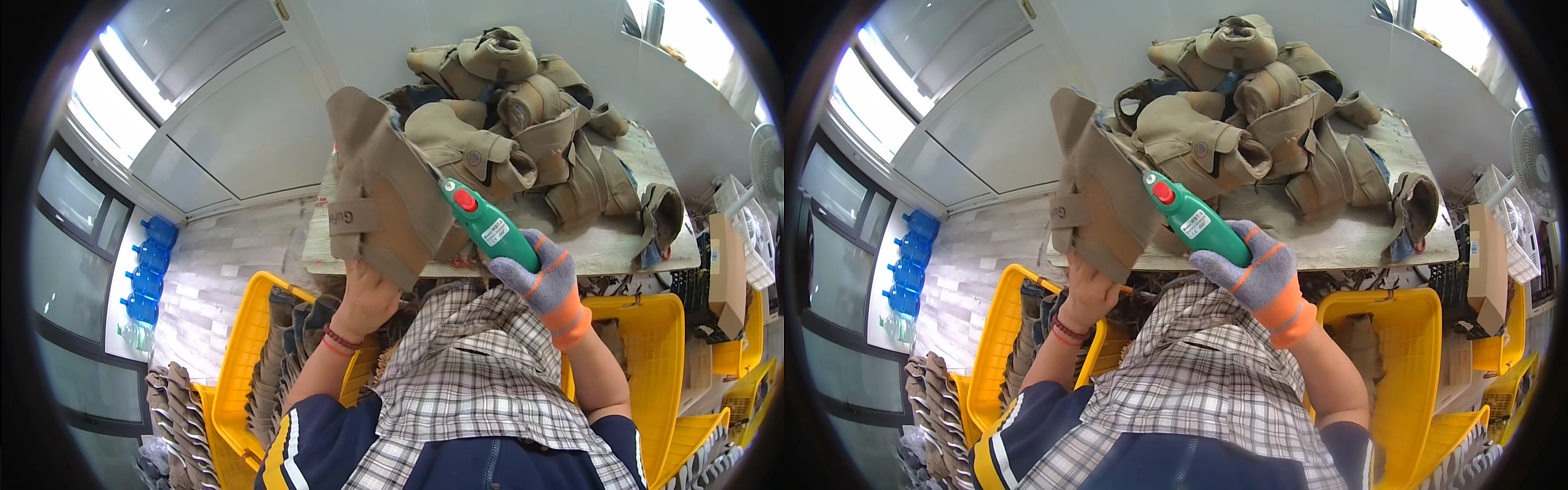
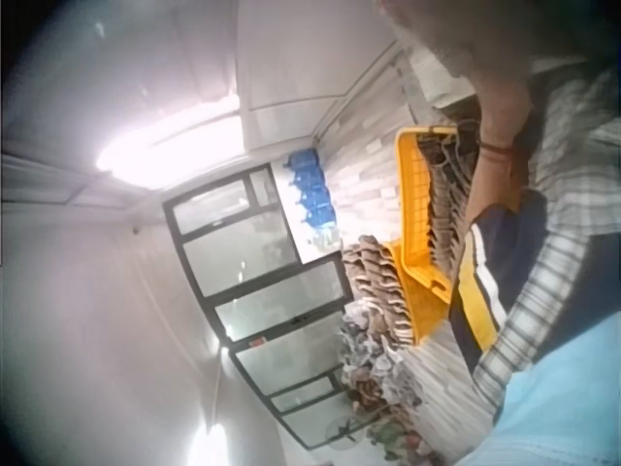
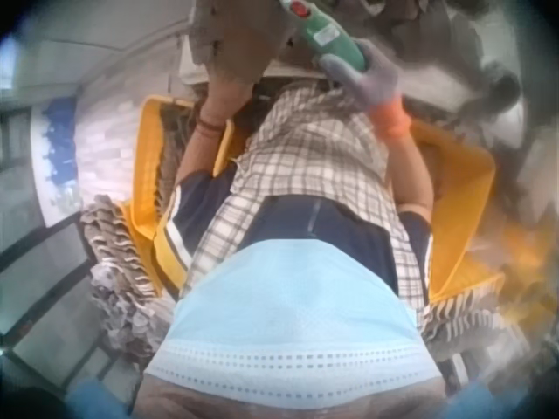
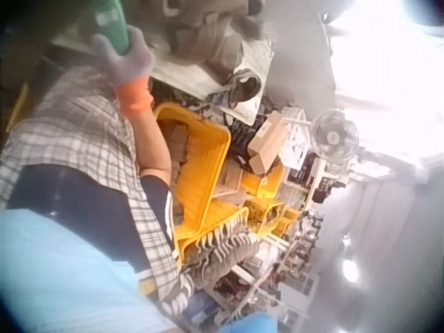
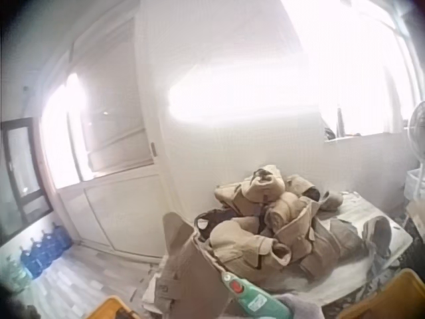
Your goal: The person uses a green electric trimmer to shave the inner lining of several beige slip-on shoes, then switches to red-handled scissors to trim loose threads and edges. Finished shoes are placed into a yellow bin while more shoes are processed from a pile on the table.
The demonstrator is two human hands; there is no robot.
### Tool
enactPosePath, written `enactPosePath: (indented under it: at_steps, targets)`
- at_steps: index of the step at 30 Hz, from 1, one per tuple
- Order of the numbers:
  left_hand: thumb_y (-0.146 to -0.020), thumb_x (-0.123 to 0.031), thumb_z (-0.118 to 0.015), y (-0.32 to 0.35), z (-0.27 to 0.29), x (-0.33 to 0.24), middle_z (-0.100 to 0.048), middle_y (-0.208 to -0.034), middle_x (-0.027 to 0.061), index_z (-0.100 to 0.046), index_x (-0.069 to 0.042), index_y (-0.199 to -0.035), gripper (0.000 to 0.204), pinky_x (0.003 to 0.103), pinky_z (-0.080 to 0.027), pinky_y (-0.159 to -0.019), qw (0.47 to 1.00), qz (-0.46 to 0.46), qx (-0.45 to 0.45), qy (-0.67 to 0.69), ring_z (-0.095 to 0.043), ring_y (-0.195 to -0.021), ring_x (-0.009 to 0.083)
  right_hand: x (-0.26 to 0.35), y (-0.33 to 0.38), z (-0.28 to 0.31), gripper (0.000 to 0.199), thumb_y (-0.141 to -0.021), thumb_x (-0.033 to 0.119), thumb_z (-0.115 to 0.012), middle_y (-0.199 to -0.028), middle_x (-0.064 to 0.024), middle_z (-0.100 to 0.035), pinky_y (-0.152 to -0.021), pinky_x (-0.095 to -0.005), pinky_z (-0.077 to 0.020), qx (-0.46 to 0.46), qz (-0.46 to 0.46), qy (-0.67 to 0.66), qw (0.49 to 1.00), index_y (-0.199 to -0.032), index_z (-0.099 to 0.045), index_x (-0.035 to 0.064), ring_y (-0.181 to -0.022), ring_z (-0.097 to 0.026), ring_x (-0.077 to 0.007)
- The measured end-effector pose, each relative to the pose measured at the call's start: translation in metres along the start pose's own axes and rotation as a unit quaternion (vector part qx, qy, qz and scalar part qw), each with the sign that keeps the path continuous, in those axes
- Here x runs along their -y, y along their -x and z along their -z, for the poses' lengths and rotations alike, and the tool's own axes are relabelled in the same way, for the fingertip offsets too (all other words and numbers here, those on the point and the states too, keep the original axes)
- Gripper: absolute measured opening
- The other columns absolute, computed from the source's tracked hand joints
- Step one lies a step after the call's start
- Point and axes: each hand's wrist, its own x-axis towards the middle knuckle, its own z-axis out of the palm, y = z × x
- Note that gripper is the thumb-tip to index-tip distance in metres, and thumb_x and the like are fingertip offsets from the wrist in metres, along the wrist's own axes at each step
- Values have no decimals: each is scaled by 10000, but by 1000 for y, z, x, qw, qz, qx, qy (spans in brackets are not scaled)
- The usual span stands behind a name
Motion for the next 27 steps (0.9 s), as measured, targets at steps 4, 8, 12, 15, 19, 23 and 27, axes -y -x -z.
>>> enactPosePath:
  at_steps: [4,8,12,15,19,23,27]
  targets:
    - [-704,-34,-580,6,-4,-10,-575,-1135,145,-663,-70,-1038,345,566,-229,-1039,998,-37,53,-2,-476,-1157,350,1,-4,3,471,-767,277,-766,-765,-36,-652,-540,-208,-464,-7,-38,9,999,-1081,-584,-24,-626,-572,-53]
    - [-675,-29,-557,10,-7,-8,-581,-1089,139,-656,-47,-1020,359,601,-227,-1043,998,-43,53,15,-505,-1103,337,-3,-4,7,462,-764,286,-770,-750,-33,-646,-537,-207,-458,-18,-34,-35,999,-1061,-592,-21,-623,-566,-48]
    - [-693,-11,-592,-3,-2,10,-577,-1113,183,-634,-25,-1041,351,558,-218,-1053,996,67,-55,-28,-448,-1169,410,-29,8,24,432,-772,283,-763,-737,-33,-642,-566,-215,-463,-105,-29,26,994,-1040,-606,-17,-631,-569,-60]
    - [-699,-9,-604,-41,-5,26,-579,-1086,191,-620,-5,-1040,340,562,-239,-1035,988,51,-132,-57,-450,-1141,421,-54,24,48,421,-770,294,-762,-734,-39,-643,-581,-248,-471,-181,-23,109,977,-1018,-621,-16,-633,-580,-87]
    - [-673,-47,-622,-97,-33,41,-573,-1008,175,-605,-4,-912,244,557,-284,-976,971,25,-235,-42,-460,-1021,401,-108,34,86,396,-779,298,-746,-720,-60,-644,-600,-289,-464,-315,-50,167,933,-1007,-627,-3,-628,-577,-131]
    - [-716,-4,-605,-187,-61,67,-590,-925,125,-594,-1,-928,212,448,-339,-959,982,-64,-169,-49,-503,-995,308,-131,29,137,496,-797,488,-663,-738,-105,-640,-628,-323,-456,-371,-209,197,883,-967,-629,23,-660,-601,-233]
    - [-749,-9,-571,-244,-114,96,-605,-941,149,-590,-5,-896,148,414,-390,-909,993,-58,-98,14,-517,-1003,325,-134,4,175,533,-787,510,-655,-784,-136,-650,-681,-360,-466,-429,-161,200,866,-1005,-621,25,-725,-624,-284]
